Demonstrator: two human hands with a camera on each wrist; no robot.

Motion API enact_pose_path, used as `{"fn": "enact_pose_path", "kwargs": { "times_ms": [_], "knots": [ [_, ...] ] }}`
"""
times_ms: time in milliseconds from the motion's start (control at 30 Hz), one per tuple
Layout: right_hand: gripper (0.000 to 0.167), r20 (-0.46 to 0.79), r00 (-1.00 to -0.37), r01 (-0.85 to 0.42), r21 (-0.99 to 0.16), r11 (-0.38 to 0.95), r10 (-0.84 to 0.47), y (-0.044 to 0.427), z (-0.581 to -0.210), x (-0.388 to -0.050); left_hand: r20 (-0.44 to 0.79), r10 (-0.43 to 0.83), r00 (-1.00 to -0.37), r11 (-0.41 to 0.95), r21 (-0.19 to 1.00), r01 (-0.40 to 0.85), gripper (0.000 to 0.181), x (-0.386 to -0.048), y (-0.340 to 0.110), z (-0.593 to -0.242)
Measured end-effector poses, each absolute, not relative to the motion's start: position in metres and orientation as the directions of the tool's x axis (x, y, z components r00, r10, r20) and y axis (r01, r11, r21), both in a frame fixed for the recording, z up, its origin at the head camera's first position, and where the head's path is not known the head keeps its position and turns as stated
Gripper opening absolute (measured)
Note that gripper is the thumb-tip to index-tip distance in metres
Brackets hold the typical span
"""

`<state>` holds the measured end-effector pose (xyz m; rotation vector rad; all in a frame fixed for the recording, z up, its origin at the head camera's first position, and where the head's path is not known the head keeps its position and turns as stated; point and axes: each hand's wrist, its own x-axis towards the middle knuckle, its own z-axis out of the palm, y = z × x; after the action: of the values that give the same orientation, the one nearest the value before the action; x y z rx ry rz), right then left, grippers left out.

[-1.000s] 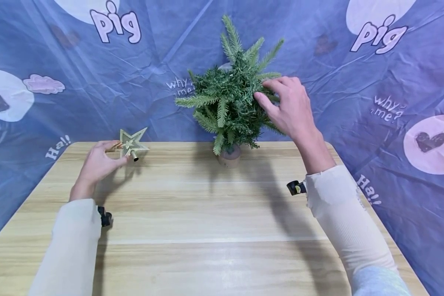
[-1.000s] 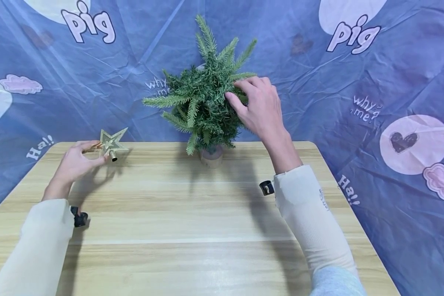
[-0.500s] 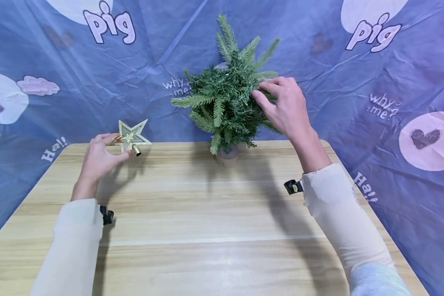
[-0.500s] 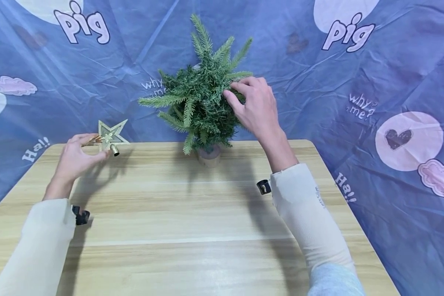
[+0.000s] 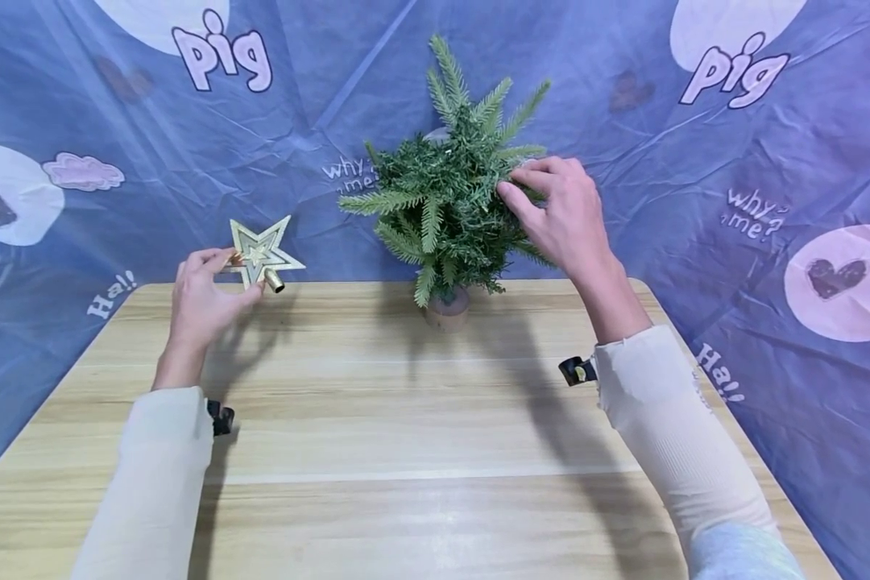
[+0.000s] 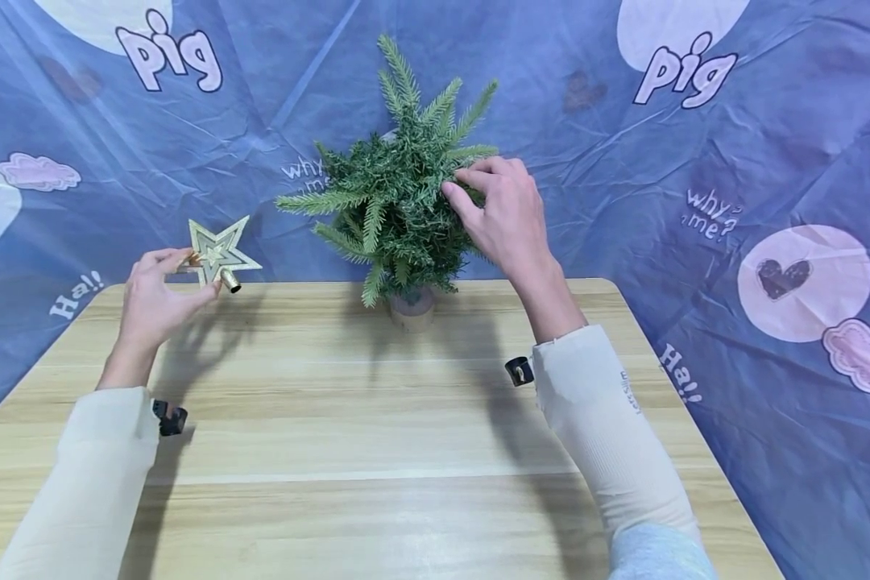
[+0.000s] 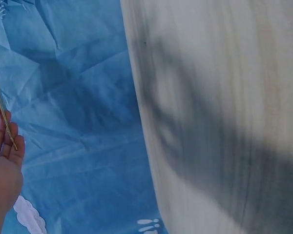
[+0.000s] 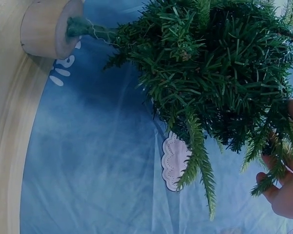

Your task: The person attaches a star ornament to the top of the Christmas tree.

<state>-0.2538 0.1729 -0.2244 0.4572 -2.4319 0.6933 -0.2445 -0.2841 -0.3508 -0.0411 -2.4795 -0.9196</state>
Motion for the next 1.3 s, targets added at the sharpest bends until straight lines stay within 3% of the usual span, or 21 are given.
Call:
{"fn": "enact_pose_path", "kwargs": {
  "times_ms": [467, 1300],
  "knots": [
    [0.043, 0.572, -0.805, -0.436, -0.390, 0.811, -0.158, 0.172, -0.225, -0.253, 0.441, -0.183, -0.879, 0.756, 0.635, 0.161, 0.073, -0.245, -0.263, -0.337],
    [0.042, 0.546, -0.823, -0.420, -0.402, 0.814, -0.155, 0.172, -0.222, -0.252, 0.613, -0.157, -0.774, 0.732, 0.598, 0.326, 0.064, -0.257, -0.230, -0.309]
  ]
}}
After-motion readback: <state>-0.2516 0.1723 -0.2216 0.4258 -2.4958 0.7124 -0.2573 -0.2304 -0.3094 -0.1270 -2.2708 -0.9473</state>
